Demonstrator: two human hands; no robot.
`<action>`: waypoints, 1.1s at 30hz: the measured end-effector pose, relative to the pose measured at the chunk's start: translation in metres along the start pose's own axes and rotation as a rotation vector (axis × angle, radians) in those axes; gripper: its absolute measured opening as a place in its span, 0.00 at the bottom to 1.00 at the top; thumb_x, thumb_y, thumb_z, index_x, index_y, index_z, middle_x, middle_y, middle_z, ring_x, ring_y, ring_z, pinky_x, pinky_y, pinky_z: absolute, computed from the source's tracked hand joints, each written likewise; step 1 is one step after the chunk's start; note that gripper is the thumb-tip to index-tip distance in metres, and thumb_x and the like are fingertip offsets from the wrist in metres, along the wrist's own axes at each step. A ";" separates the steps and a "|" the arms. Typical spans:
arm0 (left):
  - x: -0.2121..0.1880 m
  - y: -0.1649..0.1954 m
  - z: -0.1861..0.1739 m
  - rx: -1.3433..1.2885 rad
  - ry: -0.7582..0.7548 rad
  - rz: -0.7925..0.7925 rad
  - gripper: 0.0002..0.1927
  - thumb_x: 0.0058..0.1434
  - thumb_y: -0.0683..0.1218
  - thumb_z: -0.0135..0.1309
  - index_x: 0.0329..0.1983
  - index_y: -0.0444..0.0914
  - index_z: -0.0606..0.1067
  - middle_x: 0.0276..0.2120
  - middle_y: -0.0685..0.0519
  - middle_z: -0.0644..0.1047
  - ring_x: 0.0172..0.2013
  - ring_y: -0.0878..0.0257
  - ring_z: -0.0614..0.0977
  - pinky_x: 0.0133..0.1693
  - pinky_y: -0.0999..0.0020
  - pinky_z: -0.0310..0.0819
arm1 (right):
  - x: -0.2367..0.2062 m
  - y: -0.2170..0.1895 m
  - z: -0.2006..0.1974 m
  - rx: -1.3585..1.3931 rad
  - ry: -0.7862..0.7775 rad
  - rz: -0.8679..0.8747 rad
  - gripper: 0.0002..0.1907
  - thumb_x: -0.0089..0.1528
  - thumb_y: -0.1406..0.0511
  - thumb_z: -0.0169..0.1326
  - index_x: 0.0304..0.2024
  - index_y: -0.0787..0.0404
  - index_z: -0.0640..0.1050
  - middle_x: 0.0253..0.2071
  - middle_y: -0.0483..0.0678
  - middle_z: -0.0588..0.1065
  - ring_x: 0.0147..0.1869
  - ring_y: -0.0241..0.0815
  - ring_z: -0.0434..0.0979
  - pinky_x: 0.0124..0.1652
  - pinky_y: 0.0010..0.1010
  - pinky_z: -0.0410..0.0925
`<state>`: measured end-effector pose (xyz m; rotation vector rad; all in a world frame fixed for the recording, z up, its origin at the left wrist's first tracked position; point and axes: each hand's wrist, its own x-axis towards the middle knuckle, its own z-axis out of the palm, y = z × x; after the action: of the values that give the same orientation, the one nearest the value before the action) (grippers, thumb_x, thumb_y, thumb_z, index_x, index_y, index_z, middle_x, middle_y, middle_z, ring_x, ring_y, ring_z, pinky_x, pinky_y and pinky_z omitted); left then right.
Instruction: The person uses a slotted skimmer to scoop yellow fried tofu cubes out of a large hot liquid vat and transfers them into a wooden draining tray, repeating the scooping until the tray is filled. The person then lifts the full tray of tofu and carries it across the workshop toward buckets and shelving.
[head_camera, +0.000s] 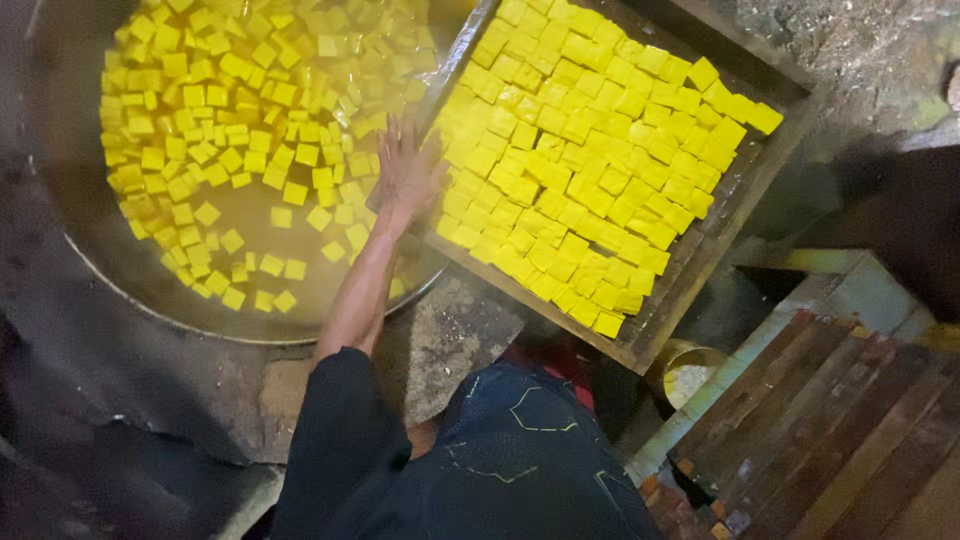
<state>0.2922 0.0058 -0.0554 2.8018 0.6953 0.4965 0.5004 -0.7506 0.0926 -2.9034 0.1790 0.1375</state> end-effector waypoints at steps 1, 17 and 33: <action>0.006 0.001 0.001 0.006 -0.065 -0.024 0.25 0.63 0.58 0.59 0.61 0.43 0.77 0.74 0.35 0.54 0.74 0.34 0.48 0.70 0.36 0.39 | -0.023 0.013 0.011 -0.112 -0.128 0.018 0.30 0.65 0.47 0.55 0.59 0.61 0.80 0.53 0.61 0.79 0.57 0.56 0.82 0.59 0.46 0.71; 0.110 -0.002 0.052 -0.036 -0.032 0.132 0.26 0.68 0.59 0.57 0.59 0.36 0.75 0.75 0.34 0.55 0.76 0.37 0.49 0.72 0.38 0.43 | -0.209 -0.038 0.171 0.357 -0.838 0.547 0.31 0.61 0.50 0.55 0.62 0.59 0.76 0.54 0.58 0.79 0.59 0.56 0.79 0.54 0.53 0.74; 0.222 0.028 0.094 -0.070 -0.034 0.116 0.25 0.64 0.58 0.56 0.61 0.43 0.75 0.72 0.34 0.54 0.71 0.35 0.49 0.65 0.32 0.37 | -0.190 -0.087 0.165 0.341 -0.777 0.554 0.31 0.63 0.49 0.54 0.62 0.61 0.76 0.54 0.54 0.79 0.59 0.52 0.78 0.53 0.45 0.73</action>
<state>0.5236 0.0776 -0.0741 2.7894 0.5005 0.4829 0.3111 -0.6074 -0.0281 -2.1910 0.7570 1.1571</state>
